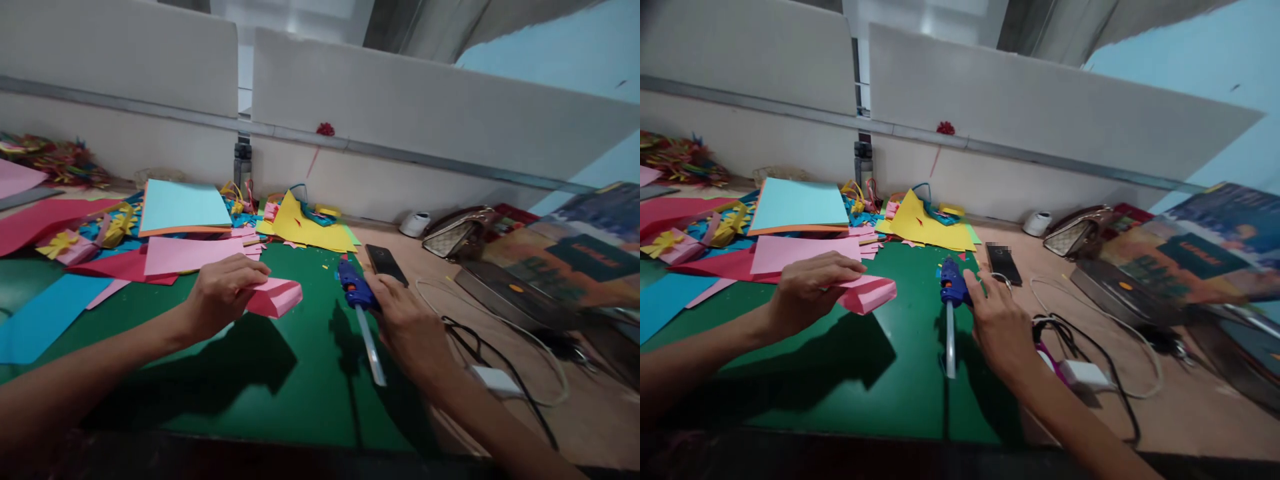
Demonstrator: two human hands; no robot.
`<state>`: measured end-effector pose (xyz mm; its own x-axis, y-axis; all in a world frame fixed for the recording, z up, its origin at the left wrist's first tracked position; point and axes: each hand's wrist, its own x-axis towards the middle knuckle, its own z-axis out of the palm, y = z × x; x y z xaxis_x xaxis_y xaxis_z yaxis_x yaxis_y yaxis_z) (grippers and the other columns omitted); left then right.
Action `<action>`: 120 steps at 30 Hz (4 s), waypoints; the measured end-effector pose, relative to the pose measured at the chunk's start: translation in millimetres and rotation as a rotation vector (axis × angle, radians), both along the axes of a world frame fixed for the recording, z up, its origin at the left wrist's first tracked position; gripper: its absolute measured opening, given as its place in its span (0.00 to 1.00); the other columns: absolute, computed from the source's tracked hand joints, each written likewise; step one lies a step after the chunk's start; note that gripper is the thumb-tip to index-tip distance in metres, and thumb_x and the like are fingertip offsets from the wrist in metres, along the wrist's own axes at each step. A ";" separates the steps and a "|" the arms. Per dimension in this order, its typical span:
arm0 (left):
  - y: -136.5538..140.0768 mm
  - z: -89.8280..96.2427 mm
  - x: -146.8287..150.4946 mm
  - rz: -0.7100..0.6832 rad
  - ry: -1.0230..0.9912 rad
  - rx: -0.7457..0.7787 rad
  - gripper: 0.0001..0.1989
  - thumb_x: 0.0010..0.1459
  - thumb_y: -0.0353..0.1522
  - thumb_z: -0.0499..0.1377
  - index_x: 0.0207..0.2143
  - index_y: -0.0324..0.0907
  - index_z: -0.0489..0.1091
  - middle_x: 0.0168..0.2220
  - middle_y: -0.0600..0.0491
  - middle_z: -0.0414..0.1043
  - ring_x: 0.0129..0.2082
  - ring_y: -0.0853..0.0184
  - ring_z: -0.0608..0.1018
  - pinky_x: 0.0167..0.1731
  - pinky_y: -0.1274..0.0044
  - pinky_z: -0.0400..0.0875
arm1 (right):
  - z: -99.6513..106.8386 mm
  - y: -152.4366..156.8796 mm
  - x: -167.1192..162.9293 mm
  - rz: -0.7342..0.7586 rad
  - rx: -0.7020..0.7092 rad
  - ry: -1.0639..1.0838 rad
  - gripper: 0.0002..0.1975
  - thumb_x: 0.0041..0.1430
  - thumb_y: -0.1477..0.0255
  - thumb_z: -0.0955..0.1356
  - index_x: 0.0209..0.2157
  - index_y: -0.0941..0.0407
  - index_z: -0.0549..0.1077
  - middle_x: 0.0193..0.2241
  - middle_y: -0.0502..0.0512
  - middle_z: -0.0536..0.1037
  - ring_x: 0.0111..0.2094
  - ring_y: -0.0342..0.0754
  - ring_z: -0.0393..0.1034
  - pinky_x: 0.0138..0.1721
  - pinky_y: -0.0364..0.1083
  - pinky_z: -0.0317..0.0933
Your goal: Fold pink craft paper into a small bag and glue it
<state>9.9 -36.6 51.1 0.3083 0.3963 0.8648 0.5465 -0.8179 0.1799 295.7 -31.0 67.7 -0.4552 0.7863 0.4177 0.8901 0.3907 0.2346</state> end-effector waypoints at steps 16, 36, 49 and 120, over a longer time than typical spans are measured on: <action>-15.9 -2.8 13.5 -0.340 -0.168 -0.196 0.07 0.58 0.32 0.55 0.34 0.37 0.71 0.32 0.45 0.74 0.31 0.69 0.76 0.30 0.77 0.71 | 4.7 -12.6 -33.1 0.474 -0.208 0.234 0.20 0.57 0.69 0.64 0.51 0.57 0.62 0.47 0.60 0.71 0.50 0.49 0.64 0.49 0.51 0.61; -17.0 -4.1 15.9 -0.283 -0.040 -0.025 0.06 0.58 0.29 0.53 0.34 0.37 0.69 0.32 0.43 0.74 0.32 0.65 0.73 0.32 0.70 0.68 | -11.6 -19.1 -59.4 0.896 -0.178 0.680 0.18 0.53 0.77 0.68 0.47 0.57 0.66 0.42 0.59 0.71 0.43 0.47 0.67 0.43 0.49 0.64; -20.6 -2.0 15.3 -0.203 0.012 0.035 0.10 0.60 0.35 0.52 0.31 0.38 0.68 0.29 0.47 0.75 0.29 0.66 0.73 0.31 0.70 0.66 | -19.1 -22.7 -61.3 0.920 -0.191 0.709 0.19 0.52 0.81 0.66 0.47 0.55 0.65 0.40 0.59 0.72 0.41 0.49 0.67 0.41 0.53 0.64; -29.1 -3.7 12.2 0.034 0.316 0.312 0.05 0.54 0.27 0.53 0.30 0.43 0.68 0.26 0.58 0.74 0.29 0.70 0.73 0.52 0.62 0.51 | -24.8 -20.2 -60.7 0.886 -0.109 0.665 0.11 0.53 0.75 0.66 0.39 0.55 0.64 0.38 0.59 0.71 0.41 0.50 0.67 0.42 0.53 0.64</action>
